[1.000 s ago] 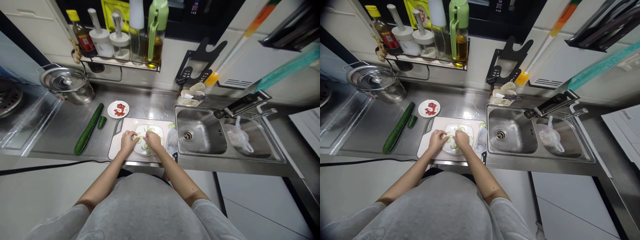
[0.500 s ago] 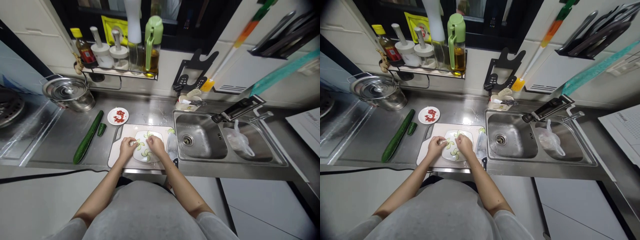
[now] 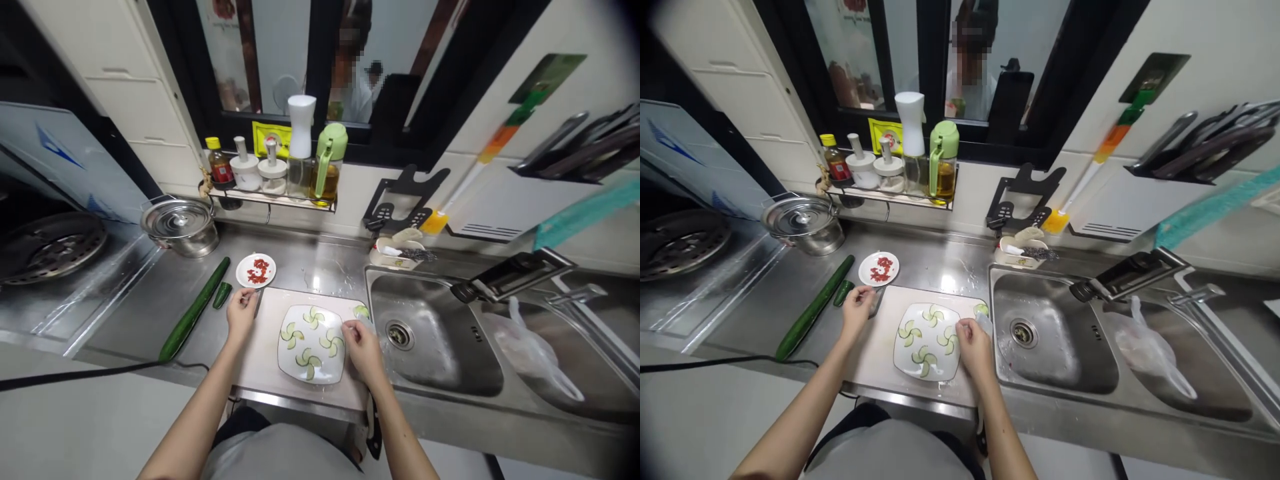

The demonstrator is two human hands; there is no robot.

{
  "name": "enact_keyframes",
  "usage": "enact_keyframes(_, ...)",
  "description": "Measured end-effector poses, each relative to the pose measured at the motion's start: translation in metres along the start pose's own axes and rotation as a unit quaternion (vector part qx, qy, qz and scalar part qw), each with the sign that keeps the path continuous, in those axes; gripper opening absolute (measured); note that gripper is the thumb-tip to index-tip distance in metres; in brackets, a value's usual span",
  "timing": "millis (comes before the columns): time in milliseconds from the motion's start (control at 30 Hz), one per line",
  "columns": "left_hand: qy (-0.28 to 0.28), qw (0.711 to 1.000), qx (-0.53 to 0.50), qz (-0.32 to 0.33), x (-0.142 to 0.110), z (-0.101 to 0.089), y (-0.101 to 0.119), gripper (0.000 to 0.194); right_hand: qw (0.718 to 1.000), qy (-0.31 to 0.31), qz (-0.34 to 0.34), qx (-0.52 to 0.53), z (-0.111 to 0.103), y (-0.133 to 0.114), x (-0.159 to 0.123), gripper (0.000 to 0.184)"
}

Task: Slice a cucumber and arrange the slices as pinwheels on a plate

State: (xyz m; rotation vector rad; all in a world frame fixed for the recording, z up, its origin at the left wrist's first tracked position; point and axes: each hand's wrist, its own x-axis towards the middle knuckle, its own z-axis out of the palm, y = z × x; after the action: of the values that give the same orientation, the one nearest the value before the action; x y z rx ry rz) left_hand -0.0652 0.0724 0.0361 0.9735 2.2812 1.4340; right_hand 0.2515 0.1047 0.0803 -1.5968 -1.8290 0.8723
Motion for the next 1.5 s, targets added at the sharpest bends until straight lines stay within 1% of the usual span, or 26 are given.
enact_keyframes(67, 0.014, 0.999, 0.036, 0.008, 0.021, 0.0, 0.004, 0.028, 1.0, -0.008, 0.001, 0.008, 0.003, -0.001, -0.001, 0.039)
enact_keyframes(167, 0.013, 0.993, 0.116, 0.007, 0.051, 0.002, 0.007, 0.026, 1.0, -0.014, 0.001, 0.017, 0.006, -0.005, -0.001, 0.04)
enact_keyframes(300, -0.014, 0.968, 0.251, -0.015, 0.08, 0.01, 0.009, 0.024, 0.999, -0.024, -0.003, 0.021, 0.009, -0.008, 0.003, 0.042)
enact_keyframes(367, -0.034, 0.955, 0.295, -0.012, 0.09, 0.013, 0.008, 0.025, 0.999, -0.03, -0.003, 0.022, 0.011, -0.009, 0.004, 0.043)
enact_keyframes(567, -0.079, 0.935, 0.346, 0.03, 0.11, 0.018, 0.005, 0.025, 0.999, -0.041, 0.005, 0.015, 0.017, -0.006, 0.004, 0.043)
enact_keyframes(767, -0.136, 0.907, 0.39, 0.078, 0.123, 0.026, 0.01, 0.021, 0.999, -0.049, 0.01, 0.006, 0.019, -0.002, 0.005, 0.042)
enact_keyframes(900, -0.15, 0.894, 0.414, 0.08, 0.127, 0.033, 0.012, 0.021, 0.999, -0.048, 0.011, 0.01, 0.017, -0.003, 0.006, 0.042)
enact_keyframes(1000, -0.149, 0.895, 0.416, 0.062, 0.129, 0.036, 0.011, 0.024, 0.999, -0.05, 0.009, 0.008, 0.015, -0.005, 0.007, 0.042)
enact_keyframes(1067, -0.148, 0.906, 0.394, 0.044, 0.13, 0.037, 0.009, 0.022, 0.999, -0.049, 0.009, 0.006, 0.013, -0.005, 0.006, 0.042)
enact_keyframes(1100, -0.143, 0.918, 0.368, 0.03, 0.131, 0.037, 0.007, 0.02, 0.999, -0.049, 0.01, 0.005, 0.012, -0.006, 0.006, 0.043)
enact_keyframes(1167, -0.122, 0.957, 0.261, -0.027, 0.133, 0.035, 0.005, 0.013, 0.999, -0.051, 0.009, 0.003, 0.011, -0.006, 0.005, 0.043)
enact_keyframes(1200, -0.11, 0.973, 0.194, -0.062, 0.134, 0.034, 0.004, 0.01, 0.999, -0.052, 0.009, 0.002, 0.01, -0.006, 0.004, 0.044)
enact_keyframes(1233, -0.101, 0.982, 0.13, -0.094, 0.134, 0.034, 0.003, 0.008, 0.999, -0.052, 0.008, 0.001, 0.009, -0.006, 0.004, 0.044)
enact_keyframes(1300, -0.095, 0.985, 0.036, -0.137, 0.134, 0.032, 0.001, 0.008, 0.999, -0.05, 0.008, 0.0, 0.009, -0.006, 0.003, 0.045)
enact_keyframes(1400, -0.111, 0.98, -0.047, -0.156, 0.129, 0.029, -0.001, 0.016, 0.999, -0.051, 0.01, -0.001, 0.008, -0.005, 0.002, 0.045)
enact_keyframes(1500, -0.13, 0.969, -0.125, -0.169, 0.122, 0.024, -0.003, 0.024, 0.999, -0.053, 0.007, -0.004, 0.007, -0.005, 0.002, 0.045)
